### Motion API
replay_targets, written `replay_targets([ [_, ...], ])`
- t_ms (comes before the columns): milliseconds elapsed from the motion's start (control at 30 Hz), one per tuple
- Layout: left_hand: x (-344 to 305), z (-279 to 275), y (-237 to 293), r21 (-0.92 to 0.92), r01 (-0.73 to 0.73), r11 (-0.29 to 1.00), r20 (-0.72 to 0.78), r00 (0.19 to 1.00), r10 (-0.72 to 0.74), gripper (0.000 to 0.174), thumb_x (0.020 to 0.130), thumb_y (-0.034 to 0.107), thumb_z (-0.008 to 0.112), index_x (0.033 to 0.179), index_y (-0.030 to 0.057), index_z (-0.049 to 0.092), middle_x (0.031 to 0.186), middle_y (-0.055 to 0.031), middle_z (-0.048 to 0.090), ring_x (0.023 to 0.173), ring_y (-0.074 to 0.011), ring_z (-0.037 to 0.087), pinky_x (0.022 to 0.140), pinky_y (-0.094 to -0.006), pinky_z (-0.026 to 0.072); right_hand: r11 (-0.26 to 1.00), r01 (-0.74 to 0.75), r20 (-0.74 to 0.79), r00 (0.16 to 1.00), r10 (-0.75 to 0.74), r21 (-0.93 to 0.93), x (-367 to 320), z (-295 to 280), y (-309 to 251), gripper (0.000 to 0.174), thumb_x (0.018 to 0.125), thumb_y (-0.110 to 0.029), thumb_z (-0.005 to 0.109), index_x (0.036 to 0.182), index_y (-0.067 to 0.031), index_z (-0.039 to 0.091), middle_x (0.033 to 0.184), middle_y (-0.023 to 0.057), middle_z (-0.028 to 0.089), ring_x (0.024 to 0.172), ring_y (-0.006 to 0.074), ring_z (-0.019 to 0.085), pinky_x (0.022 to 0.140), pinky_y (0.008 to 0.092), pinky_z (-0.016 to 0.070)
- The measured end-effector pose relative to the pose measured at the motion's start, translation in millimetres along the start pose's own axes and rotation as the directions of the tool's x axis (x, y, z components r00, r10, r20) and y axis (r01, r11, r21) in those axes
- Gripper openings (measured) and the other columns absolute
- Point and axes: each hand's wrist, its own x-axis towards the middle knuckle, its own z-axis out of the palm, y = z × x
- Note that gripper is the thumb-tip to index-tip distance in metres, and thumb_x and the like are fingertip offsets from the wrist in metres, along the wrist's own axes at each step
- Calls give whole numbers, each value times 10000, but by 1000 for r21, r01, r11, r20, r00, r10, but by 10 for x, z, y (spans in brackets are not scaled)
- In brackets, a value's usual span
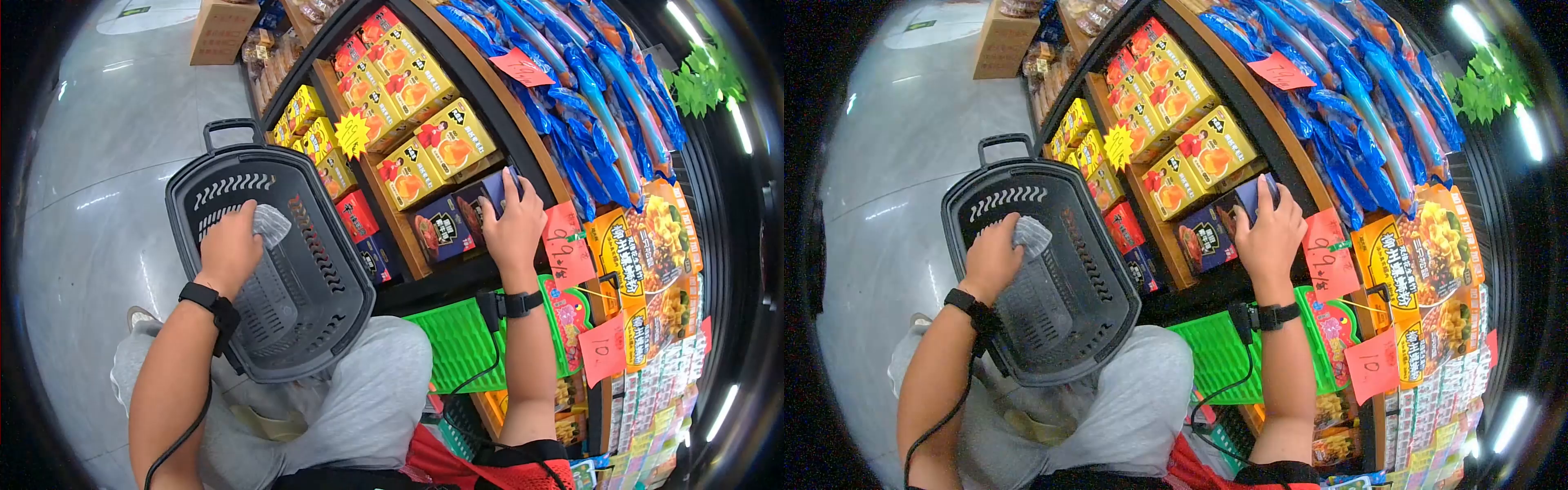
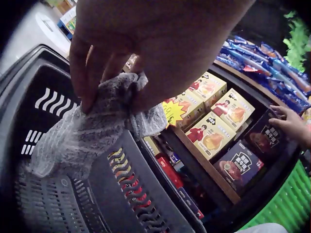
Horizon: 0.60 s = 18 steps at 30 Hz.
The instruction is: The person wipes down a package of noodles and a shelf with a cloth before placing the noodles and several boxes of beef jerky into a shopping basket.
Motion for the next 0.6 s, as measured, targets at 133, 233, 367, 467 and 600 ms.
replay_targets([
  [133, -13, -4, 29, 8, 11, 1000, 12, 1000, -11, 546, 854, 152, 721, 1376, 132, 562, 1153, -213, 691, 1075, -430, 658, 914, -520, 542, 1000, 17, -19, 1000, -17, 3, 14, 84, 24, 604, 856, -295, 791, 1388, -85, 597, 1389, 189, 555, 1251, 373, 531, 1033, 478, 425],
  [233, -2, 36, -2, 20, -26, 999, -31, 999, 26, 528, 854, 152, 715, 1362, 125, 571, 1116, -210, 701, 1031, -430, 674, 885, -527, 554, 998, 65, -82, 995, -64, -1, 4, 114, 26, 539, 867, -294, 783, 1332, -65, 637, 1370, 163, 581, 1236, 362, 540, 1015, 444, 441],
  [367, -3, 105, -77, 35, -92, 995, -112, 989, 95, 504, 851, 151, 701, 1340, 112, 587, 1069, -204, 713, 958, -424, 704, 834, -533, 575, 994, 80, -142, 986, -89, -70, -19, 72, 24, 387, 896, -272, 752, 1227, -77, 699, 1284, 77, 652, 1177, 311, 573, 952, 407, 462],
  [467, -12, 84, -62, 37, -83, 996, -103, 991, 86, 502, 846, 146, 705, 1334, 110, 590, 1067, -205, 714, 960, -424, 704, 836, -534, 574, 997, 56, -161, 985, -65, -60, -24, 117, 117, 276, 918, -234, 718, 1157, -95, 723, 1201, 23, 693, 1105, 265, 603, 900, 402, 465],
  [600, -16, 100, -49, 37, -91, 995, -108, 990, 95, 512, 841, 143, 715, 1337, 112, 591, 1072, -206, 714, 960, -428, 703, 836, -535, 573, 997, 47, -159, 986, -57, -61, -42, 170, 213, 220, 918, -151, 676, 1126, -96, 722, 1150, 22, 709, 1035, 247, 633, 867, 426, 471],
])
